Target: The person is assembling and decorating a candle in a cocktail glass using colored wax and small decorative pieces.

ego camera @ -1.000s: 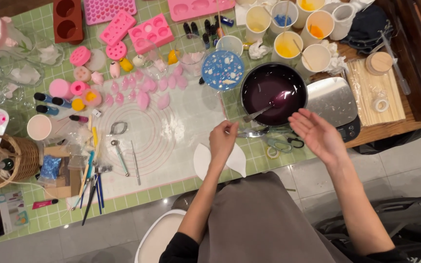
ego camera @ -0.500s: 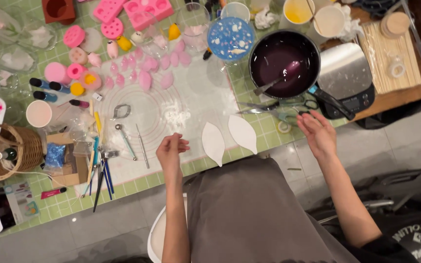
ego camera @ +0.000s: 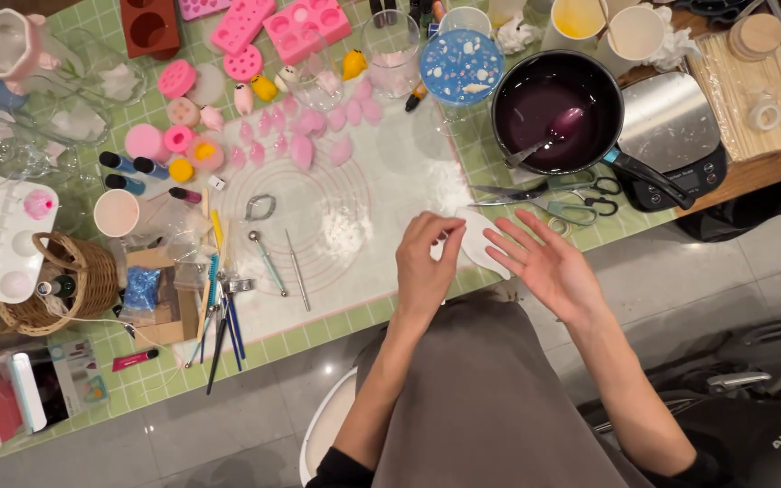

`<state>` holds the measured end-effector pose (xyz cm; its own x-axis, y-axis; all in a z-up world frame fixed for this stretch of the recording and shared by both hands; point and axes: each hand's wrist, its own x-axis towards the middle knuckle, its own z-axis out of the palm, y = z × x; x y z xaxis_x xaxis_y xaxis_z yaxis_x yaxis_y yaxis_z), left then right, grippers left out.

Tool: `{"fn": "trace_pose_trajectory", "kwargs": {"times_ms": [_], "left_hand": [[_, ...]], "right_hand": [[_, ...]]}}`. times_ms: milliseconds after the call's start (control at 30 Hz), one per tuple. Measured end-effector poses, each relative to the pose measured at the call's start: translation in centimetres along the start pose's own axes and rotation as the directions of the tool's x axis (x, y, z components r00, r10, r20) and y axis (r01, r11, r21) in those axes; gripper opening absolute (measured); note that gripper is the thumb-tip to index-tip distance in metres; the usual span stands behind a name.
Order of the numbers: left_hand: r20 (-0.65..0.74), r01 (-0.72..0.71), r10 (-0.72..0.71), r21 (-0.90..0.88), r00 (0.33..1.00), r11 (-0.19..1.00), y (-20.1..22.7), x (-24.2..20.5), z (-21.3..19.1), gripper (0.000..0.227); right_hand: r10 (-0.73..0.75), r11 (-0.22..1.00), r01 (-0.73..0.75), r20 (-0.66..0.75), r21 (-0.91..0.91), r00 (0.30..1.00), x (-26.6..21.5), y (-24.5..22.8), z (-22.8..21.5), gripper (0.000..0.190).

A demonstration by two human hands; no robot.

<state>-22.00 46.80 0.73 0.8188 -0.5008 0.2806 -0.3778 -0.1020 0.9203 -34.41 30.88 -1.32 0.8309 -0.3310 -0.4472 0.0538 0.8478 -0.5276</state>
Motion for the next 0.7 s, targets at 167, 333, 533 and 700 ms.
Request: {"fn": "trace_pose_trajectory", "kwargs": {"times_ms": [167,333,533,700], "left_hand": [[-0.038,0.082,-0.084,-0.040,0.996,0.996,0.0,1.1,-0.4,0.006],[-0.050,-0.018,0.019,0.016,0.999,1.000,0.3,1.8,-0.7,0.005],[-0.043,-0.139,0.148,0.162,0.988,0.977,0.4,2.9,0.2,0.005],[-0.015,-0.194,0.210,0.329,0.977,0.924,-0.9,3.9,0.8,0.007]], "right_hand": [[-0.019,0.994,0.013,0.060,0.105,0.998,0.2,-0.2,3.8,0.051],[-0.048,0.989,0.031,0.114,0.143,0.992,0.7,-0.9,5.1,0.052],[-0.047,0.996,0.031,0.198,0.082,0.979,2.3,-2.2,4.7,0.055],[-0.007,1.000,0.011,0.204,-0.018,0.979,4.2,-3.1,5.1,0.058]]}}
